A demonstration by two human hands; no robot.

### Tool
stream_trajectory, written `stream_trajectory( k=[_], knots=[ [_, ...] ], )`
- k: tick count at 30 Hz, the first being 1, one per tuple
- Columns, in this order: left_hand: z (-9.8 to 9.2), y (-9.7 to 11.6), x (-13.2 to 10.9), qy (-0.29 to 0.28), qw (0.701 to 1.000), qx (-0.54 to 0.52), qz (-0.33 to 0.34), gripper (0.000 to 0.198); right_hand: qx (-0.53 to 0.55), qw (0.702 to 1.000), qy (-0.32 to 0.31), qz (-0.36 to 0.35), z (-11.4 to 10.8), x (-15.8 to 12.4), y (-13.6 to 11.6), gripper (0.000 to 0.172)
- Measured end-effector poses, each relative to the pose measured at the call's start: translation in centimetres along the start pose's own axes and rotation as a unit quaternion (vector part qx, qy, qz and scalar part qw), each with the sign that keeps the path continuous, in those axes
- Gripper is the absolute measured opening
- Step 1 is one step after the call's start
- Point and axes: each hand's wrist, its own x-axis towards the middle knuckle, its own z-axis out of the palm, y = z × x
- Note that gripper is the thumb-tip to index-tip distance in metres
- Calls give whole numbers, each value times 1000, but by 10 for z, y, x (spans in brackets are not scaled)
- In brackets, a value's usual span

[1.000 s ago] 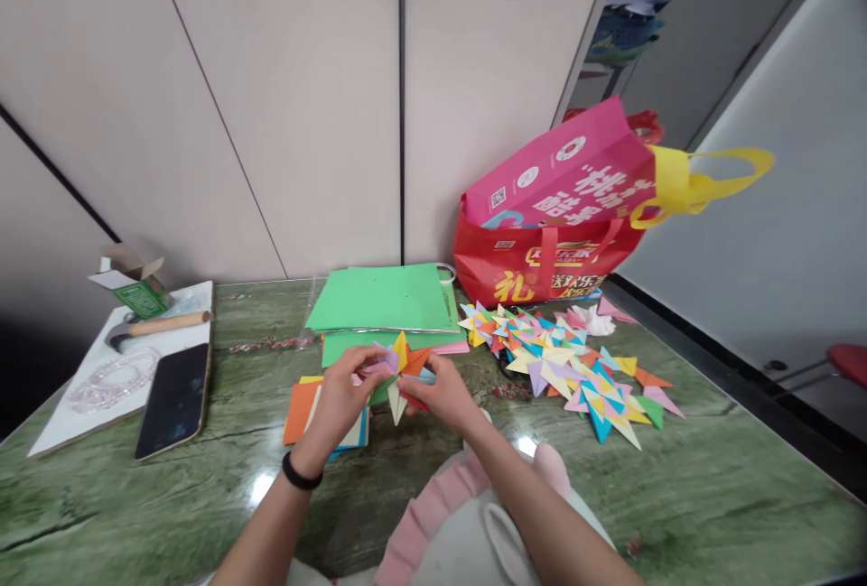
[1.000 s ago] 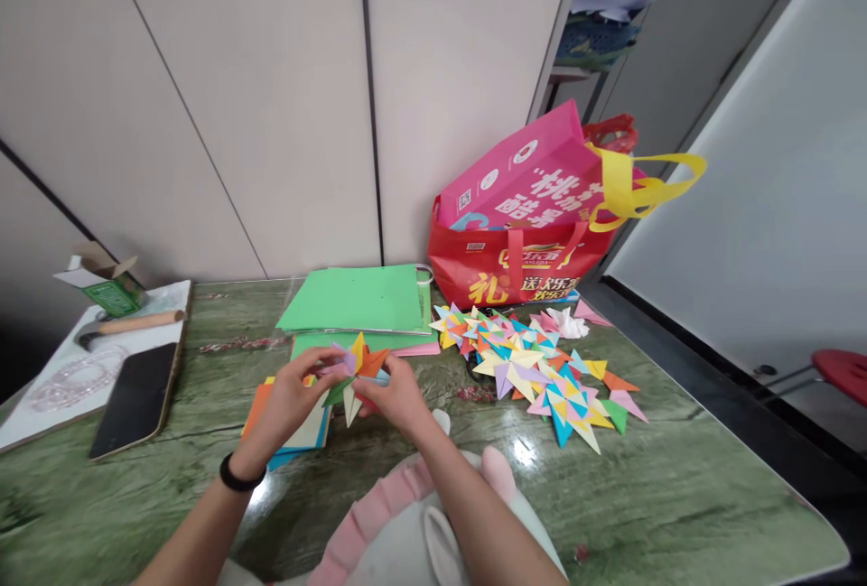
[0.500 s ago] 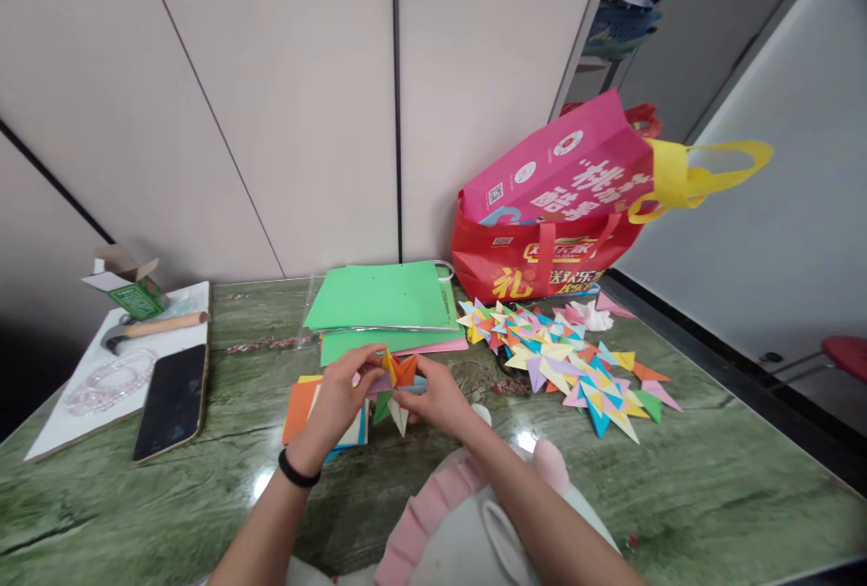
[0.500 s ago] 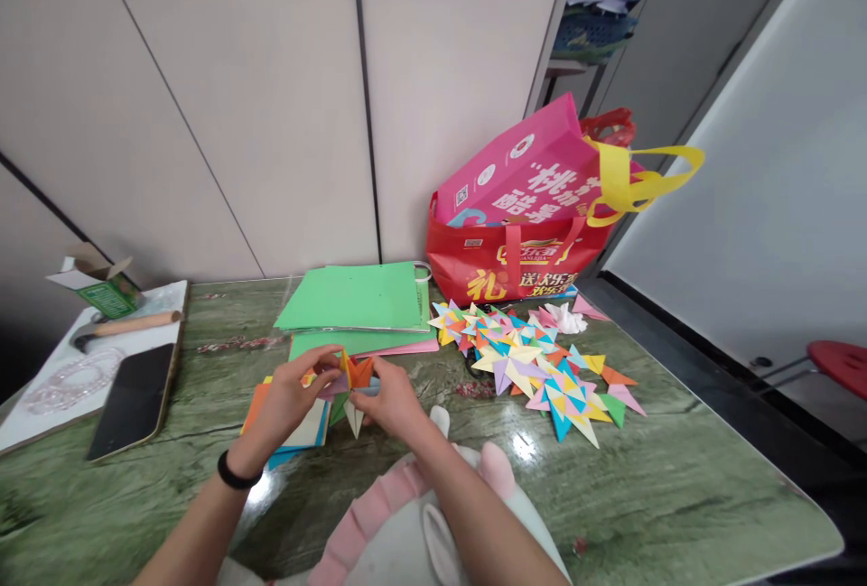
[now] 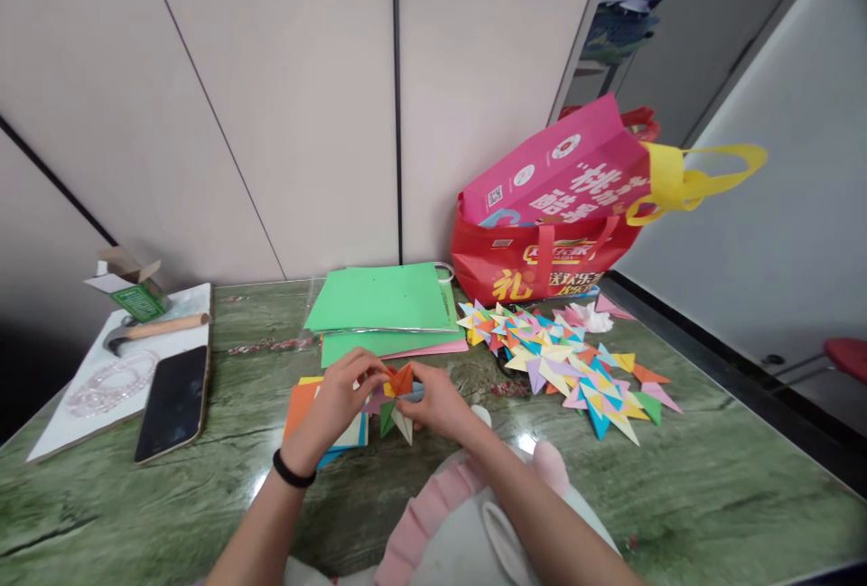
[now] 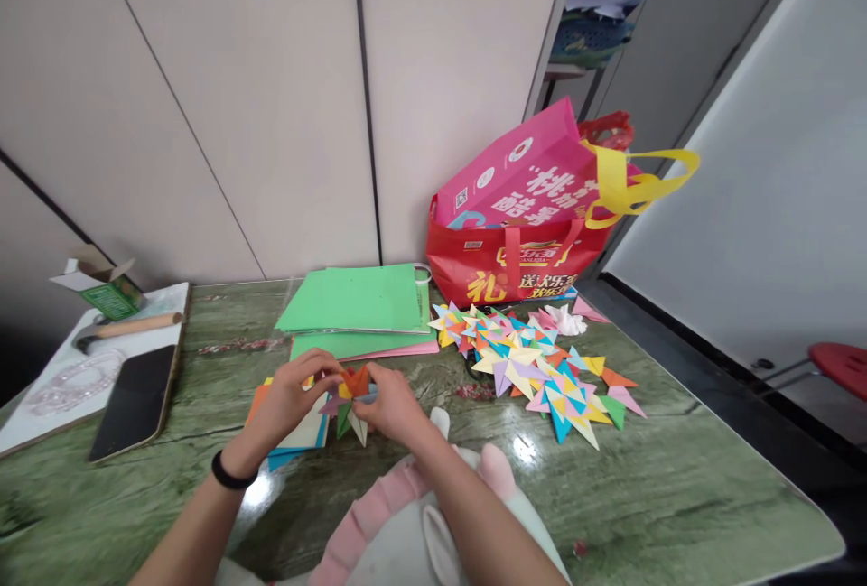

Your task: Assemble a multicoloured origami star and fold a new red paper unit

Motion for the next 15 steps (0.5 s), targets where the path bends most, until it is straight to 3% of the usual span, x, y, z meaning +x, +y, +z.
stream_trajectory(
  k=[8,15],
  knots=[
    [-12,-2,-1,-58,997,-47,-32,16,125,986,-97,54,1,0,1,26],
    [-19,2,0,-83,993,-80,-39,14,167,974,-136,70,-5,-1,-8,24]
  ],
)
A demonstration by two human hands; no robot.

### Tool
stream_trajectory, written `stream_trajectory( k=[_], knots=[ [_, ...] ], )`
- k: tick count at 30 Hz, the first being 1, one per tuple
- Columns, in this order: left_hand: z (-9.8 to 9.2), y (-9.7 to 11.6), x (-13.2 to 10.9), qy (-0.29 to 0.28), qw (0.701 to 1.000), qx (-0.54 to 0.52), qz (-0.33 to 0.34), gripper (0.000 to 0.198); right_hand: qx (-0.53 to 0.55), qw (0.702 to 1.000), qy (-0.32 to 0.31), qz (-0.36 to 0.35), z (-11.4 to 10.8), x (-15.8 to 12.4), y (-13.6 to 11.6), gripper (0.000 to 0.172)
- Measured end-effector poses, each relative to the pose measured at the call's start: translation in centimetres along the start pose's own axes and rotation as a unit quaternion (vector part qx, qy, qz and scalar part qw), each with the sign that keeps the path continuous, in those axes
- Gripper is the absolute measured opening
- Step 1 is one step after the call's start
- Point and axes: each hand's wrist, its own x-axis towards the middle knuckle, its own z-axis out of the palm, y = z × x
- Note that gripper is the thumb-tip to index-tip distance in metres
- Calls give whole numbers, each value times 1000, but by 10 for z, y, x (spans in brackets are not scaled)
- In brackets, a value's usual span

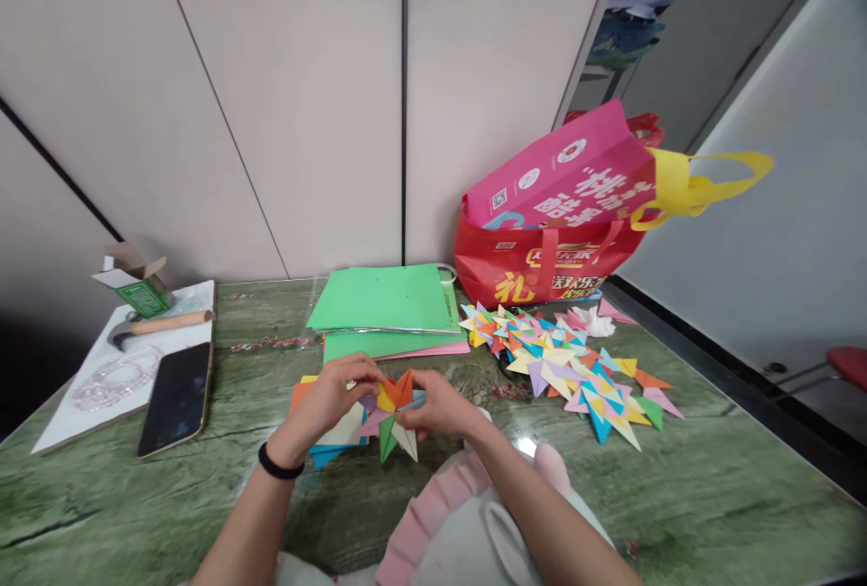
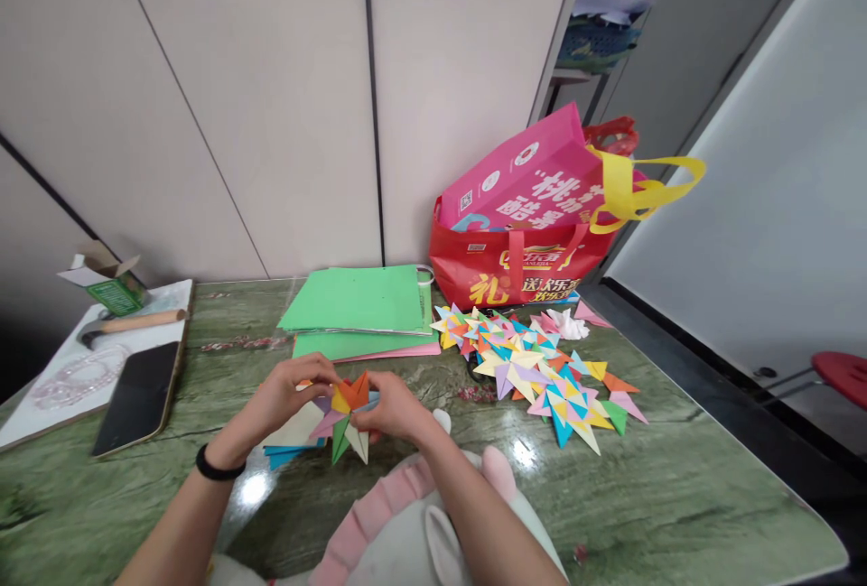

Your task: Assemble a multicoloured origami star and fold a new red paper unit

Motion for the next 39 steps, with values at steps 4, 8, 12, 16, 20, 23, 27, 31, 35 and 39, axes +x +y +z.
stream_trajectory(
  k=[4,8,12,16,20,23,27,31,35,39],
  knots=[
    [-2,2,-1,-25,999,19,-5,15,0,1000,-10,3,0,-1,0,23],
    [-2,2,-2,-30,999,35,-1,14,-4,1000,-21,2,0,-1,2,23],
    [-1,2,-2,-26,1000,6,15,11,-1,1000,-24,7,0,-1,1,24],
    [3,0,-1,-20,1000,3,-10,9,-4,1000,-23,12,1,-1,-1,18],
    [9,-1,-1,4,999,37,-8,5,-2,999,-31,12,1,-1,0,19],
    [11,-2,-1,-14,998,53,31,14,2,999,-33,14,0,-1,2,21],
    [11,-5,-1,-39,995,79,46,19,-8,1000,-26,11,0,0,3,21],
    [12,-7,-2,-51,992,102,48,21,-38,999,-12,2,1,1,5,19],
    [13,-6,-3,-67,988,137,27,16,-116,993,27,-24,2,3,9,15],
    [13,-2,-4,-90,982,164,18,12,-145,988,46,-40,2,5,14,16]
  ],
)
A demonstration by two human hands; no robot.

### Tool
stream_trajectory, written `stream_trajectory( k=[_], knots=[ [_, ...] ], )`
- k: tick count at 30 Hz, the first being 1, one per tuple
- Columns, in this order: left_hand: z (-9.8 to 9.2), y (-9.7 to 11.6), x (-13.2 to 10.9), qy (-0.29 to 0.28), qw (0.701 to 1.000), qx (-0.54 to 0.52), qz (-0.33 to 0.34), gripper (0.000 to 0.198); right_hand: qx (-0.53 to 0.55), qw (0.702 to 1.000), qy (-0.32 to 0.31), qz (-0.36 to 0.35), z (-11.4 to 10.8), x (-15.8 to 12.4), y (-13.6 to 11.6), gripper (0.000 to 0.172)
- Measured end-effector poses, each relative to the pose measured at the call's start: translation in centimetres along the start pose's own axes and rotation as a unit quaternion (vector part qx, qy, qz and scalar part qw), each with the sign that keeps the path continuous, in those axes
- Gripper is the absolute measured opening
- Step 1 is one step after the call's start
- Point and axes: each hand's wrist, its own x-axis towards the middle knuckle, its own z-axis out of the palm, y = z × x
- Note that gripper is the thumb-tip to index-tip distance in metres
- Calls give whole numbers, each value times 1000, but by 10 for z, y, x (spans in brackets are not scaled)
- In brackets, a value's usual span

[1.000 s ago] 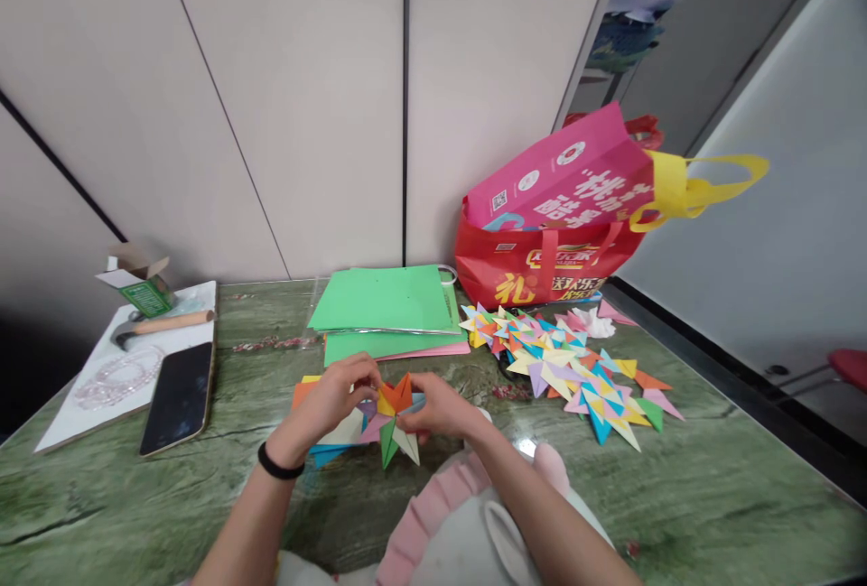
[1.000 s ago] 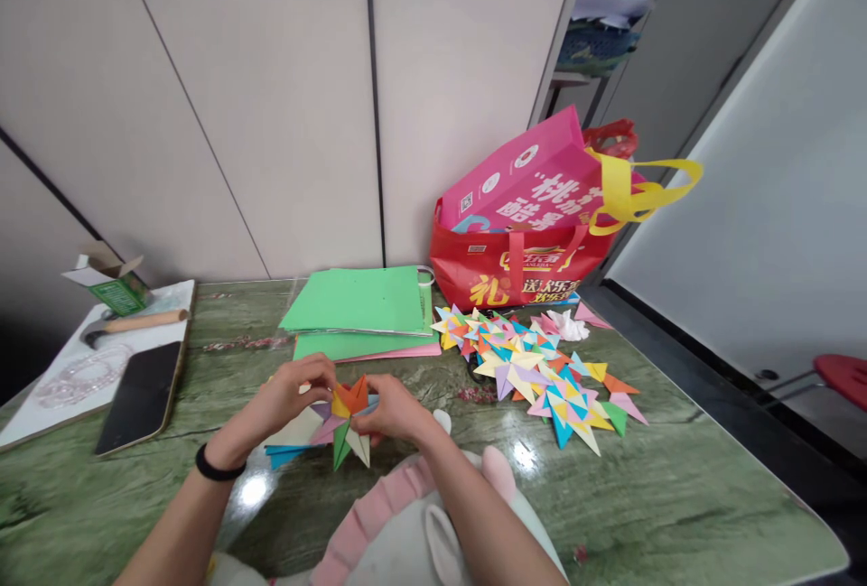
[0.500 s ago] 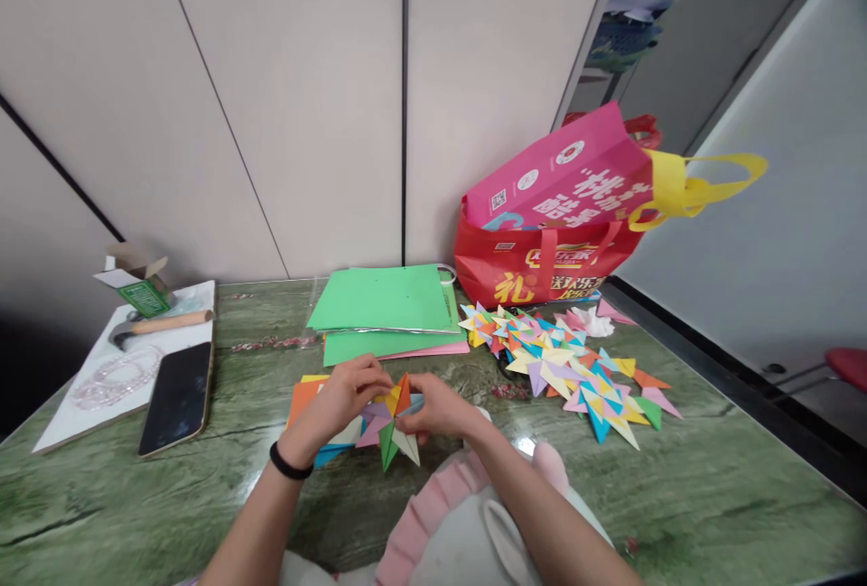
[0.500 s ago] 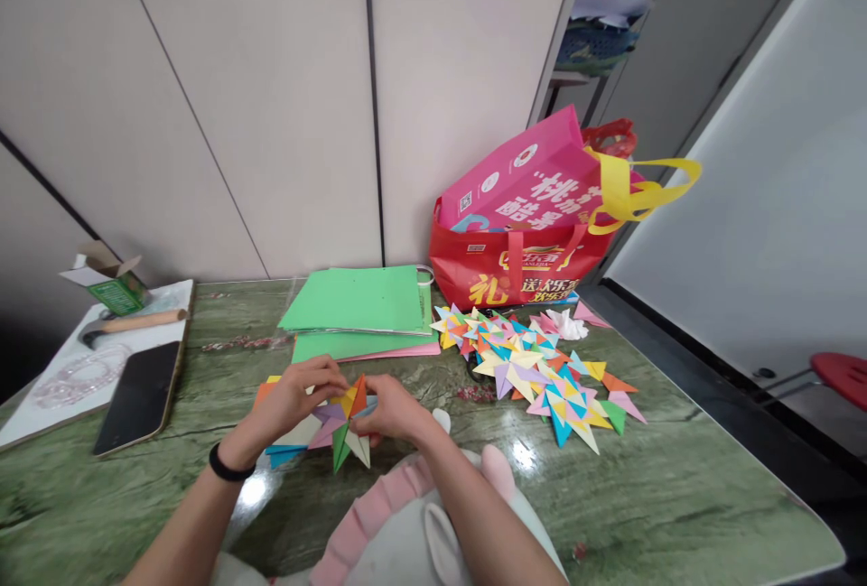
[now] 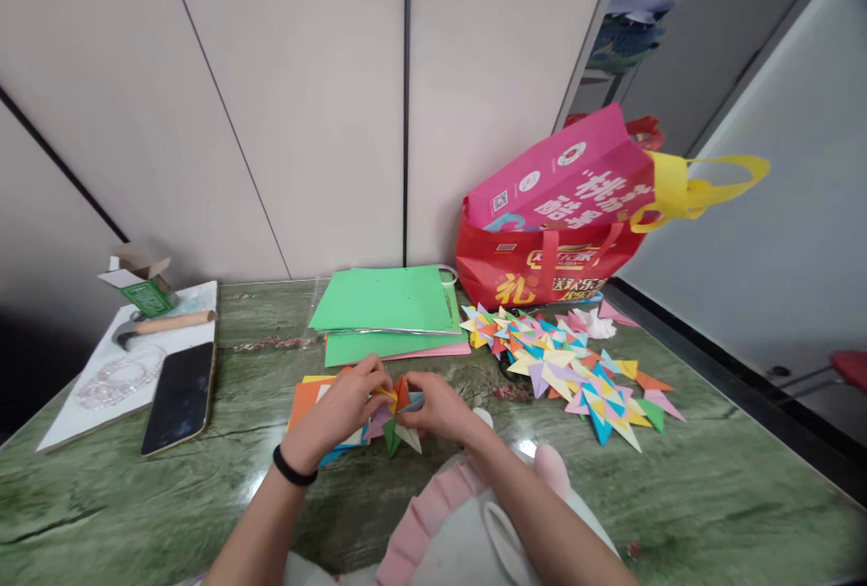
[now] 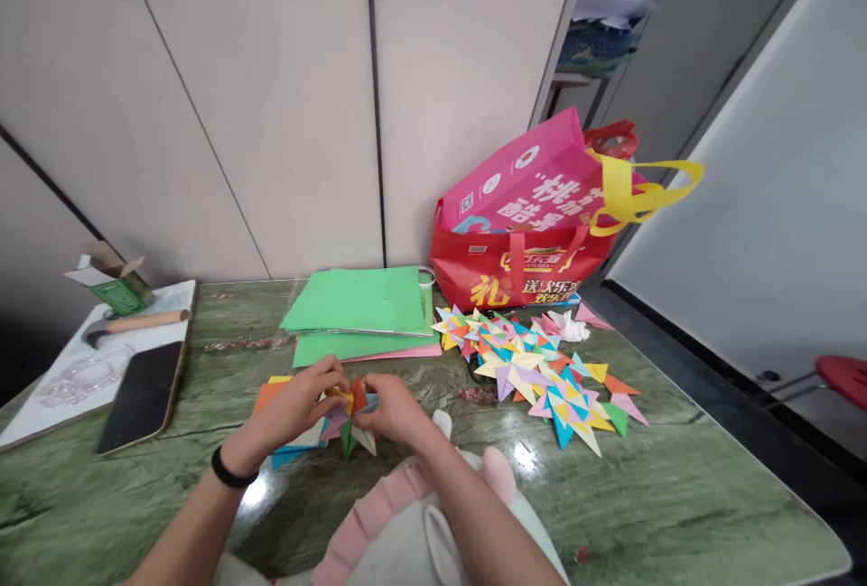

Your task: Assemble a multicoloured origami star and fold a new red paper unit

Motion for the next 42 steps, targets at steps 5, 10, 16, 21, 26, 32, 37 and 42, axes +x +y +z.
stream_trajectory(
  k=[5,10,16,21,26,32,37,42],
  knots=[
    [-1,5,2,10,999,26,21,18,23,1000,0,11,1,1,4,18],
    [0,8,1,29,999,15,22,17,28,999,16,15,2,2,3,16],
    [0,14,2,33,999,25,6,18,-51,998,46,-11,2,0,-4,13],
    [9,13,4,28,996,87,-14,18,-79,995,53,-3,2,1,-5,13],
    [13,12,6,47,994,68,-69,19,-14,999,38,10,5,2,-1,15],
    [9,14,12,138,968,-124,-167,15,165,986,5,38,5,1,-7,27],
    [4,11,13,263,920,-212,-200,21,256,963,70,45,4,4,-10,33],
    [9,14,14,234,847,-414,-239,40,421,875,222,87,1,11,-6,43]
  ],
)
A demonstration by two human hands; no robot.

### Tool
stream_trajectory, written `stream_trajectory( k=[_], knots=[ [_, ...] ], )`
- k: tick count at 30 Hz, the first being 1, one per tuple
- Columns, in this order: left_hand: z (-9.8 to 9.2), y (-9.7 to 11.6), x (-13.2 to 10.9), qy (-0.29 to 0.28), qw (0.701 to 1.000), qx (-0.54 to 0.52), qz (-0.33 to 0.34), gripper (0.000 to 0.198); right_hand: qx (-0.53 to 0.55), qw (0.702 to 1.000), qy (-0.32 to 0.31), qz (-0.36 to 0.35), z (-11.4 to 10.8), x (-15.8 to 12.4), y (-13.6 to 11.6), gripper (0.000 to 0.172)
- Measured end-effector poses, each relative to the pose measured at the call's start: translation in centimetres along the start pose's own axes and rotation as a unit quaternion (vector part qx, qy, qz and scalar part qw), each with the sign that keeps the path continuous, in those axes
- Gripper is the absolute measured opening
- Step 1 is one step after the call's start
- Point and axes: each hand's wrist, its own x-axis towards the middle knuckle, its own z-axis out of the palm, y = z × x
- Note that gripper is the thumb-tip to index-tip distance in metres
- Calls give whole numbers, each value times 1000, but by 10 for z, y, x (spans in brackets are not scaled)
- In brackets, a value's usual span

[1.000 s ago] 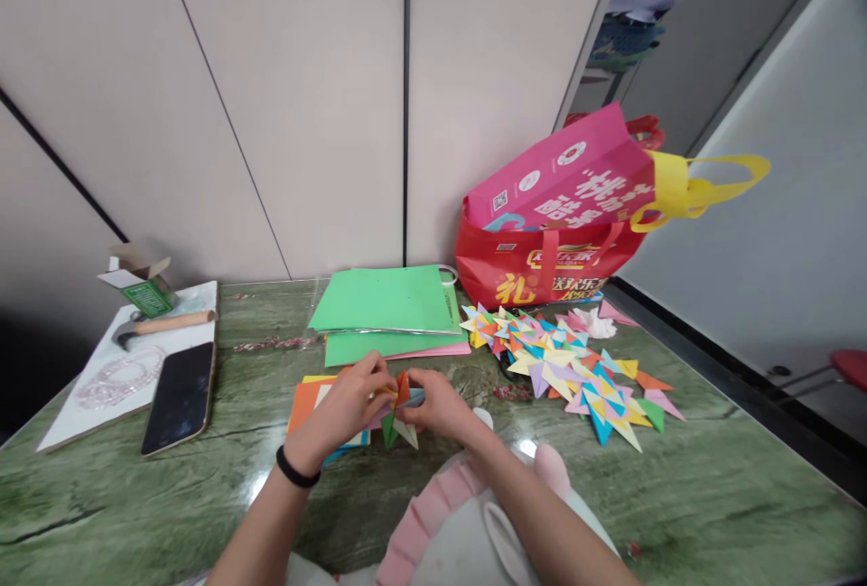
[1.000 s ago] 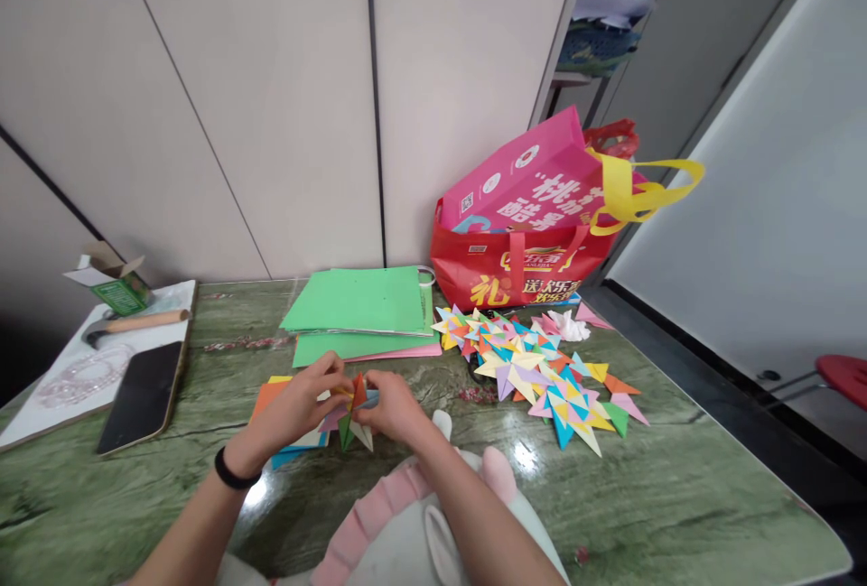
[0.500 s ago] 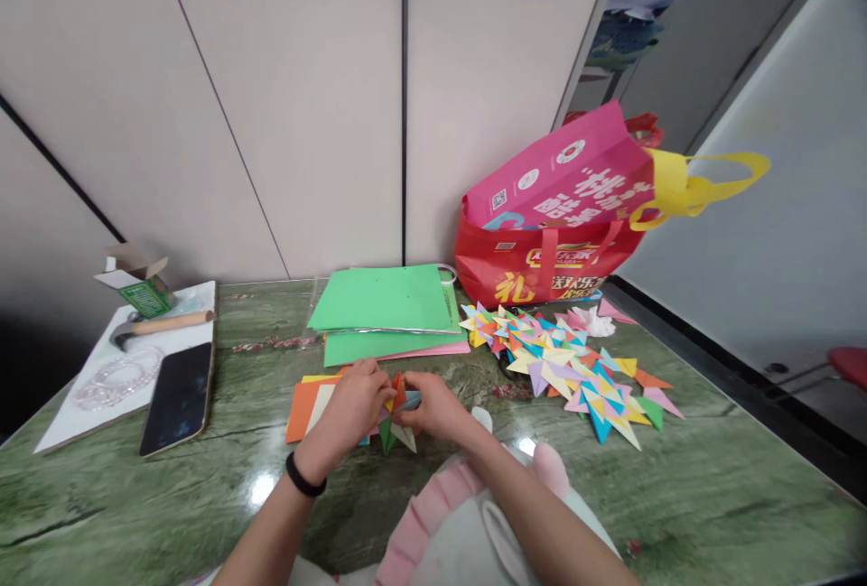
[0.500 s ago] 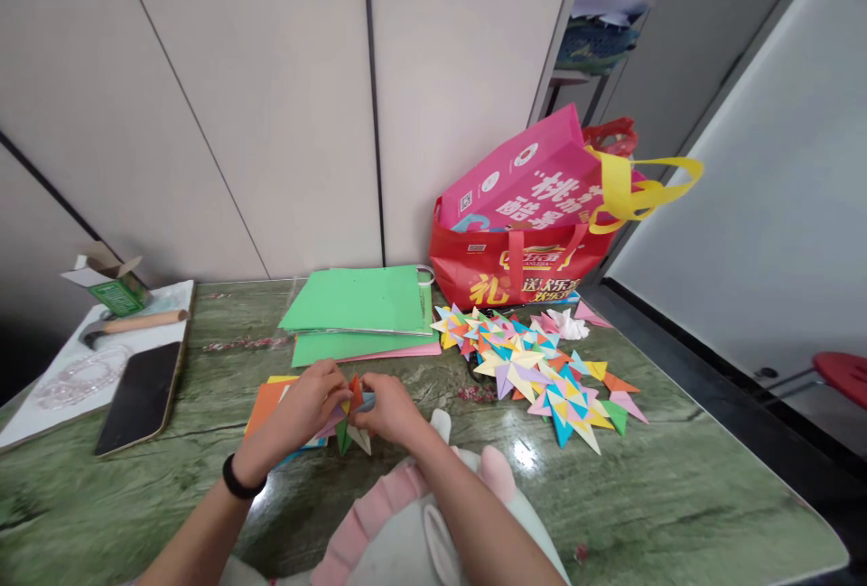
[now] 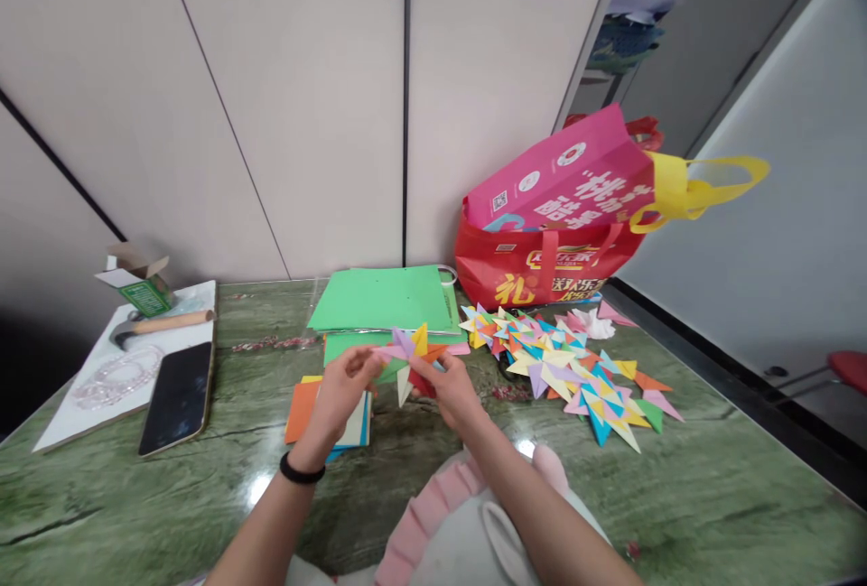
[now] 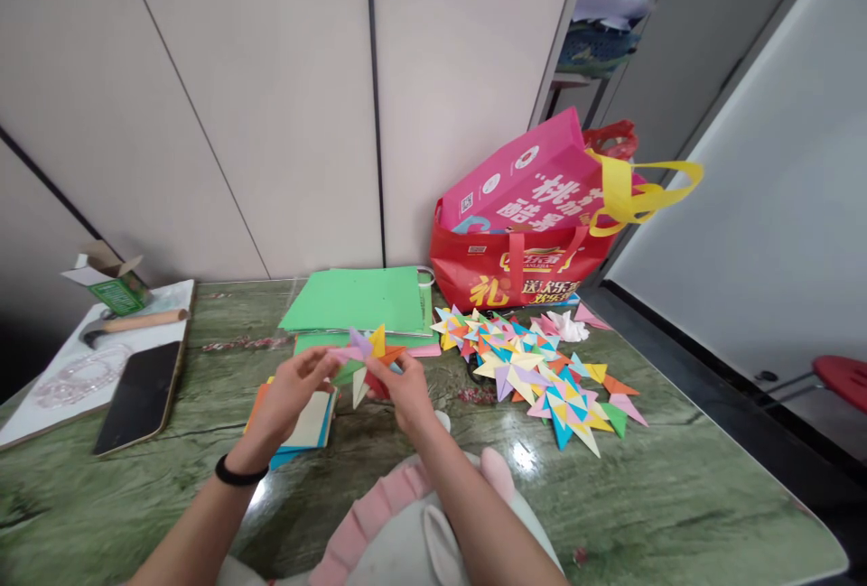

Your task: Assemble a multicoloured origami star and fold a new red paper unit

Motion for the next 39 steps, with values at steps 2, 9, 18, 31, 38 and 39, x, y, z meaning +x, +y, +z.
stream_trajectory(
  k=[2,9,18,31,38,39],
  knots=[
    [9,-2,-4,-42,997,-38,-54,45,58,998,20,14,0,1,-1,45],
    [33,-15,-11,2,992,-115,-51,34,33,999,-27,24,3,-2,1,43],
    [12,-10,-3,1,992,-94,-86,26,-71,991,-45,-100,-4,2,-4,45],
    [22,-9,-7,-61,981,-137,-125,40,-185,969,19,-161,-8,6,6,29],
    [23,-13,-8,-4,998,-29,-57,41,-222,967,-48,-119,-1,-1,5,37],
    [23,-12,-8,0,998,-19,-56,40,-225,966,-50,-121,0,-2,5,36]
  ],
)
